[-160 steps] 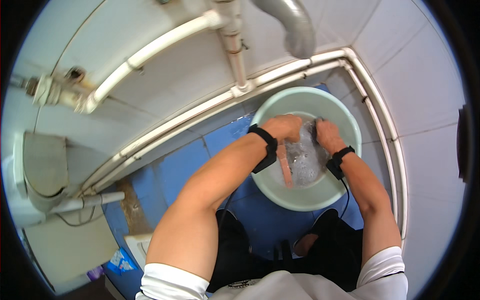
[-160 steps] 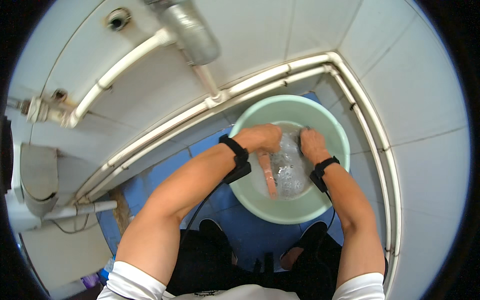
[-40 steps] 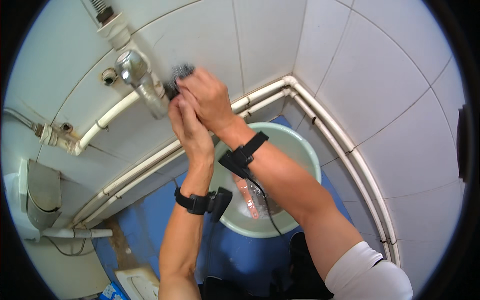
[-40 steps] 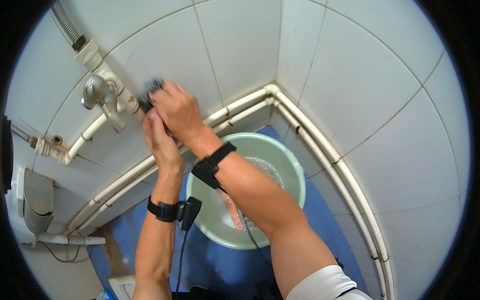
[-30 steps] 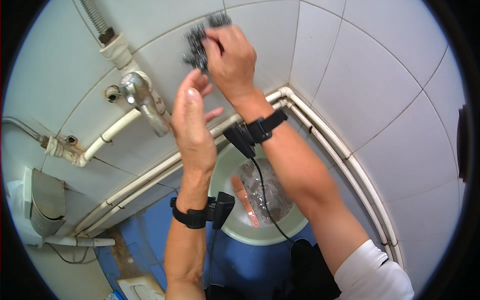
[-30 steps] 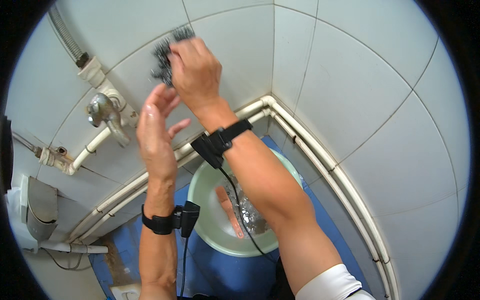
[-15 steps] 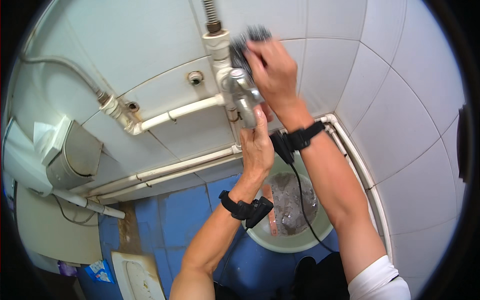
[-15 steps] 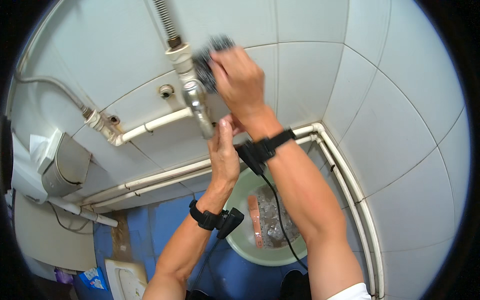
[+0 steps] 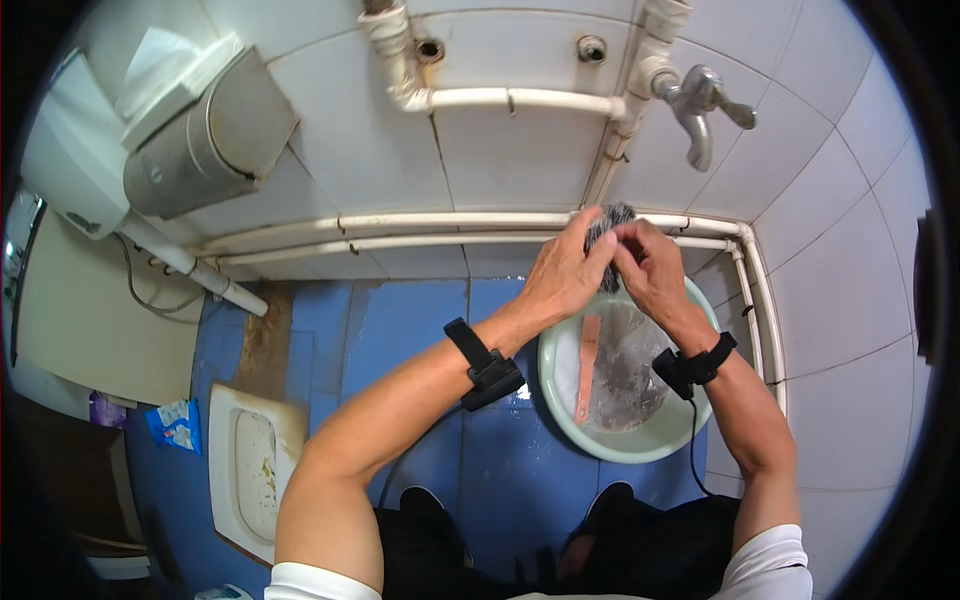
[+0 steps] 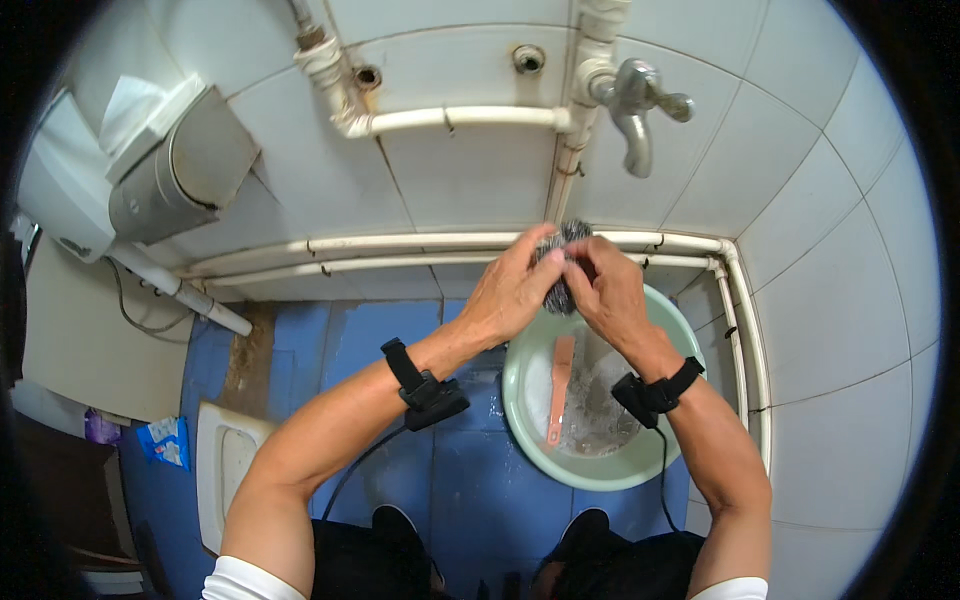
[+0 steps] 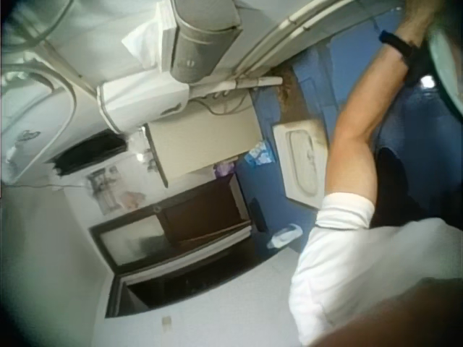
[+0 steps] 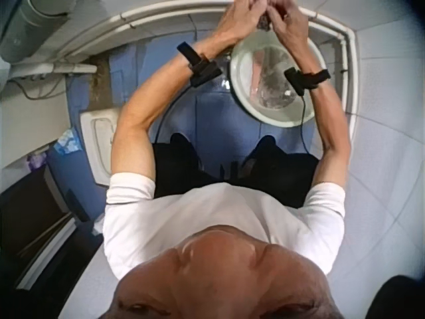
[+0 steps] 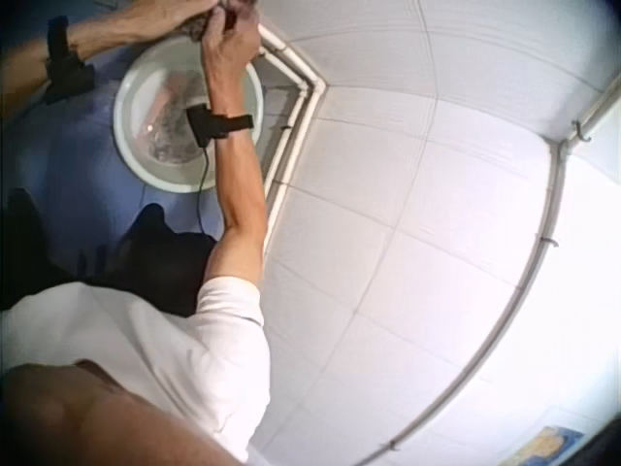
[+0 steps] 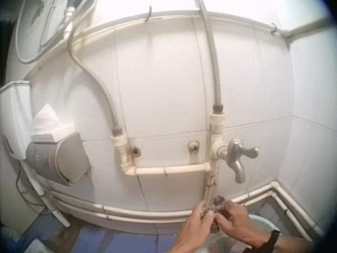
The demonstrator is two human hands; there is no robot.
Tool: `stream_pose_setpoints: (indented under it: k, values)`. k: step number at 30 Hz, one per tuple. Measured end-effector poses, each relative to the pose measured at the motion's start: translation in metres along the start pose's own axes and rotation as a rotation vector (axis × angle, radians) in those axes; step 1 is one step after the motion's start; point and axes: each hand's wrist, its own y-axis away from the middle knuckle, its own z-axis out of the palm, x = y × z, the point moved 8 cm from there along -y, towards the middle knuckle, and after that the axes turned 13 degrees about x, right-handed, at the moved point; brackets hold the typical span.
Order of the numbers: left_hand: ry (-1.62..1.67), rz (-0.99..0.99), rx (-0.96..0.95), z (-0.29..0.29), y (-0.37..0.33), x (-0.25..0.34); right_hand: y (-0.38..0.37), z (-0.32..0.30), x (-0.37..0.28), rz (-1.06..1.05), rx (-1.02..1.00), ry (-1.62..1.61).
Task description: Using a steel wool scrubber and water to clean the wall and pipes in a bathroom.
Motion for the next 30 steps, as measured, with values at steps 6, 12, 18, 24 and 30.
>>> stream_pose_setpoints:
  k: [6, 12, 18, 24, 30]
  values:
    - [-0.155, -0.253, -0.168, 0.017, 0.030, -0.073, 0.090, 0.007, 0.088, 0.166, -0.731, 0.418]
    - [-0.129, -0.180, -0.305, 0.054, 0.038, -0.075, 0.179, 0.007, 0.203, 0.064, -0.913, 0.837]
    - [-0.258, -0.135, -0.447, 0.078, 0.050, -0.074, 0.264, 0.041, 0.204, -0.084, -1.112, 0.846]
    - [-0.287, -0.187, -0.381, 0.060, 0.051, -0.100, 0.208, 0.019, 0.214, 0.000, -0.997, 0.974]
    - [-0.329, -0.220, -0.363, 0.050, 0.052, -0.111, 0.144, -0.011, 0.210, 0.111, -0.876, 1.044]
